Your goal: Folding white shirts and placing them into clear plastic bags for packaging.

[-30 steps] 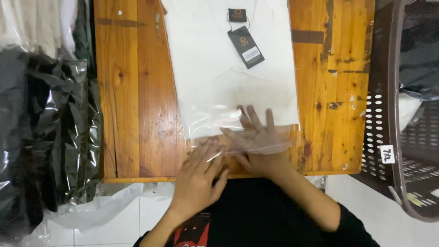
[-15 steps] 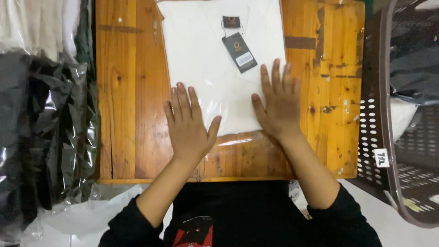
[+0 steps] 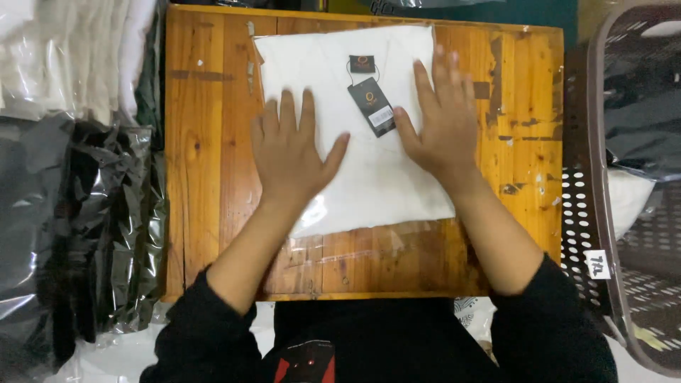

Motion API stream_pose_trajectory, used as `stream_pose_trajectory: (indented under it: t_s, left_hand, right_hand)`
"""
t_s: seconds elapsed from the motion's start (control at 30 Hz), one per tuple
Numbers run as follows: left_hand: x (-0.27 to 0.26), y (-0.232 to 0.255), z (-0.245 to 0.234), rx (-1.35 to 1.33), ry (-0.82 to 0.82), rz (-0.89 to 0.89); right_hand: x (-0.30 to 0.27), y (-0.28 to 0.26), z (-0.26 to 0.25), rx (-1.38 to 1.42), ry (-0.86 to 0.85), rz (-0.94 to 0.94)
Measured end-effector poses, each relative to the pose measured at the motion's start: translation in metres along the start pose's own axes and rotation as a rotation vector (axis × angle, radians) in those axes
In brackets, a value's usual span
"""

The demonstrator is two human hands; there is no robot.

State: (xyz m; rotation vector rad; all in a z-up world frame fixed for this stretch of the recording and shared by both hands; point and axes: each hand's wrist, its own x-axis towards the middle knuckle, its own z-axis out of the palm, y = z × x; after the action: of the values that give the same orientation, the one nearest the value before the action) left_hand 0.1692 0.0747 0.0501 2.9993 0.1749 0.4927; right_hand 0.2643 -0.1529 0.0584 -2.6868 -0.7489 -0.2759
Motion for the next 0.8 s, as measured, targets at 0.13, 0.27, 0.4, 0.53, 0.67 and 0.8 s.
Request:
stream_pose_trajectory:
  t_s: [0.13,0.27,0.4,0.53,0.67,0.8]
  left_hand:
    - [0.038,-0.009,0.022,-0.037,-0.197,-0.040]
    - [0.034,-0.014,0.040,-0.015,-0.072,0.015]
    - [0.029,-0.014,0.041,-0.067,-0.056,-0.015]
    - [0.032,-0.014,0.037,-0.116,-0.111,-0.045]
    - [0.033,-0.014,0.037,-0.081,-0.212,-0.078]
    - [0.033,-0.013,0.037,-0.026,-0.212,-0.087]
  right_hand:
    - [0.051,-0.002,0.017,-0.112,-0.249,0.000]
    - [0.048,0.010,0.033,-0.018,-0.170,-0.051]
    - [0.047,0.007,0.034,-0.028,-0.194,-0.047]
    - [0.047,0.012,0.039,-0.072,-0.177,-0.071]
    - [0.049,0.010,0.037,-0.086,-0.163,-0.078]
    - [0.051,0.009,0.035,-0.090,-0.157,-0.088]
